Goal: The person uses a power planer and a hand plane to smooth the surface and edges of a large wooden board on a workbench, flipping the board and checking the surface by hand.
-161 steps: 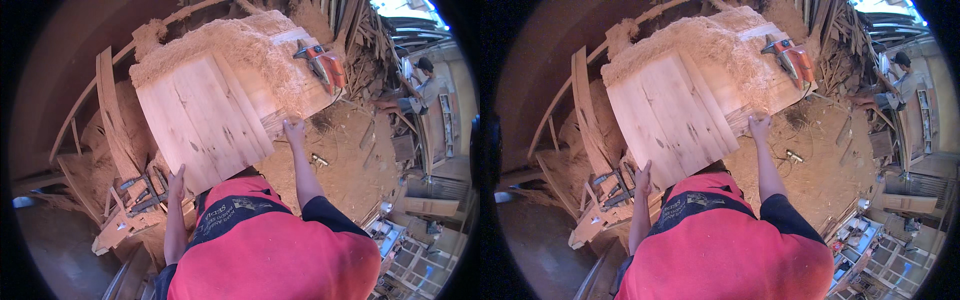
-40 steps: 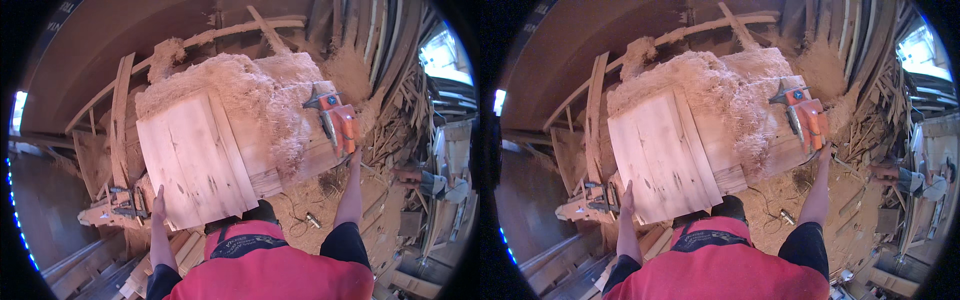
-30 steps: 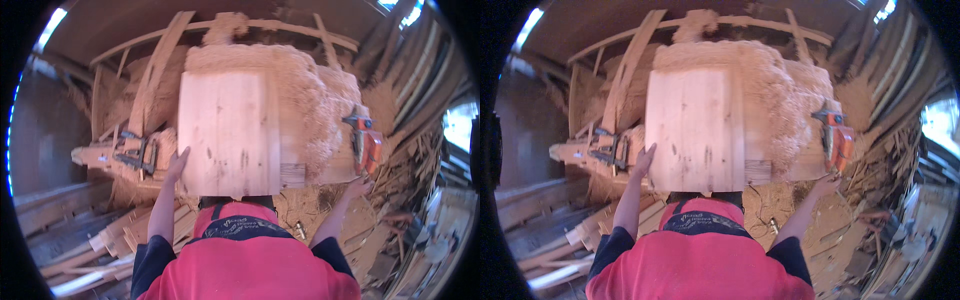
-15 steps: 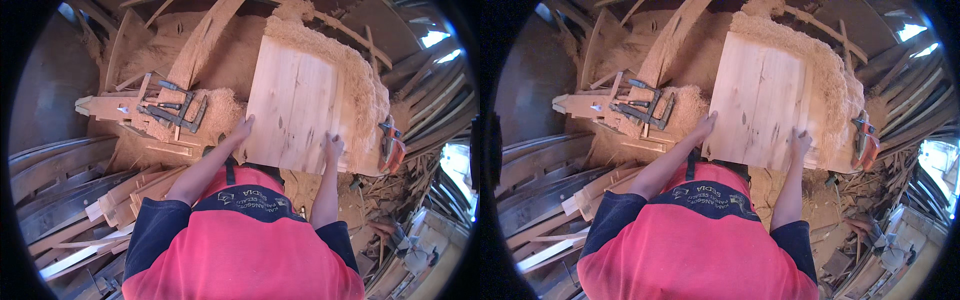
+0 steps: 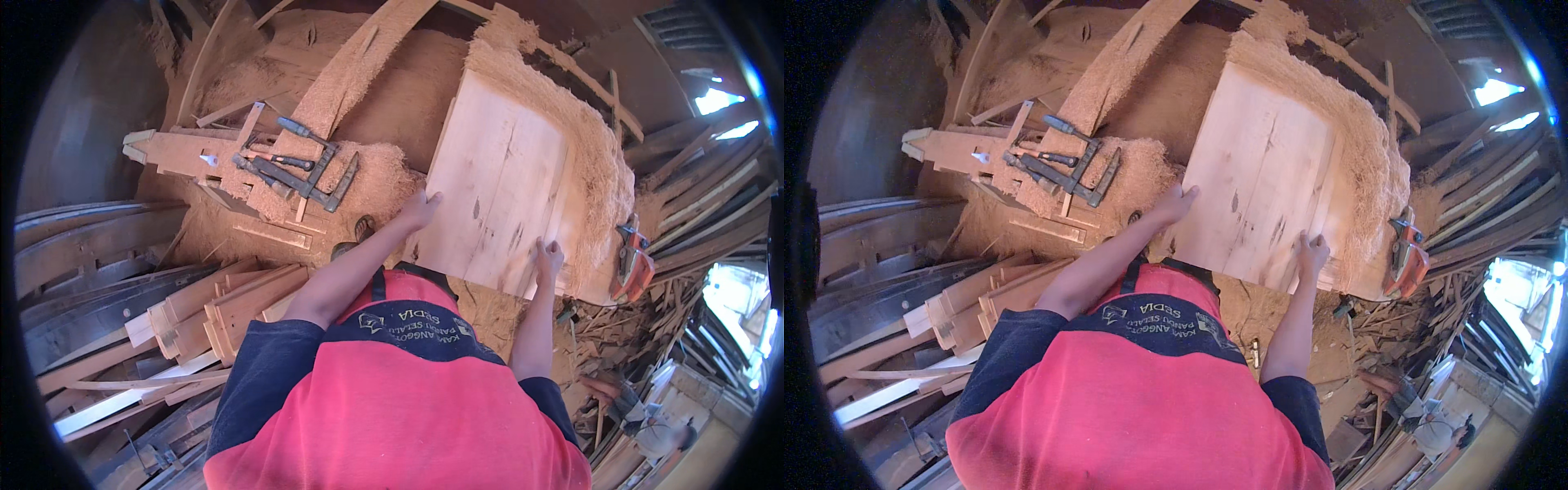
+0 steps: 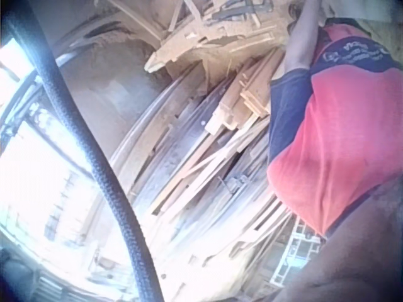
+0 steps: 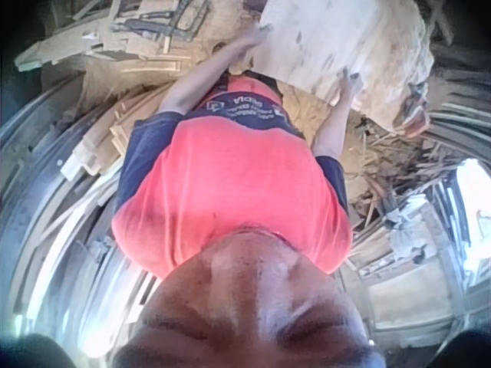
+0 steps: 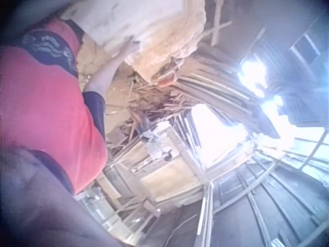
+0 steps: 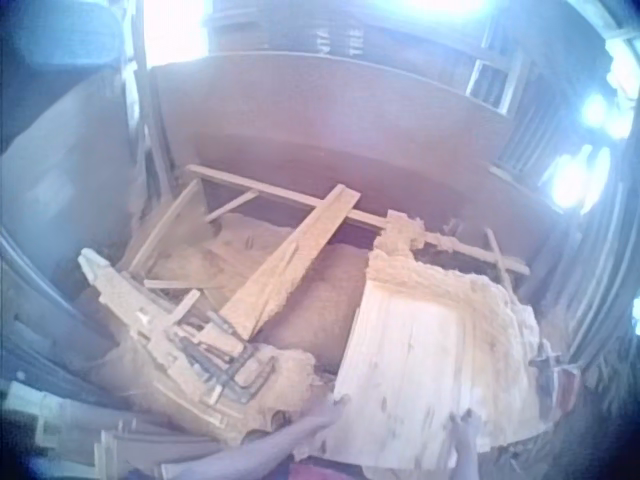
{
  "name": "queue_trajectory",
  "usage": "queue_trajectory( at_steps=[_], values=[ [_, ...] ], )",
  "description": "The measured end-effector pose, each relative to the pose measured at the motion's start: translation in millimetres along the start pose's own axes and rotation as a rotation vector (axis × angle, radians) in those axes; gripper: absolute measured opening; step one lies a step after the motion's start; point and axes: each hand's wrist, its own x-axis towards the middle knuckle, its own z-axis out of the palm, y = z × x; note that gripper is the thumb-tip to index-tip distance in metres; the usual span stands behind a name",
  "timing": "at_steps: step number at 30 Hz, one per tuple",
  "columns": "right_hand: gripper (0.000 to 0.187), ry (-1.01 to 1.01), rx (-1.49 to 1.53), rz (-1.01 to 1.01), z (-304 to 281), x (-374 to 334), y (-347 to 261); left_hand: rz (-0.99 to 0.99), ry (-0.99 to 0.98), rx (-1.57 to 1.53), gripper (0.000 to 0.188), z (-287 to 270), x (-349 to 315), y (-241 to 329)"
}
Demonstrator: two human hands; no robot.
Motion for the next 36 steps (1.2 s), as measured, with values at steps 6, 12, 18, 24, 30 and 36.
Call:
queue_trajectory(
  at_steps=[6, 12, 18, 24, 30, 36],
  values=[
    [0.070, 0.003, 0.080, -0.019, 3.4, 6.1, 10.5, -0.036, -0.045, -0.065, 0.067, -11.5, -16.5, 13.6],
    [0.064, 0.305, -0.085, -0.264, 1.6, -43.9, 34.2, 0.024, 0.923, -0.514, 0.040, -94.3, -20.8, -84.1],
    [0.060, -0.043, 1.069, 0.806, 34.9, -164.5, 18.6, -0.183, 1.011, -0.912, 0.025, -228.9, -24.7, -185.6],
    [0.057, -0.244, 1.530, 0.596, 74.1, -193.9, 1.7, -0.391, 0.998, -1.080, 0.045, -233.7, 20.2, -158.1],
    [0.049, -0.202, 1.408, 0.504, 83.0, -190.1, -4.6, -0.257, 1.072, -1.028, 0.055, -243.3, 25.3, -175.1],
    [0.045, -0.232, 1.448, 0.425, 62.4, -192.8, -12.5, -0.175, 0.900, -1.148, 0.030, -237.4, 12.8, -113.2]
  ],
)
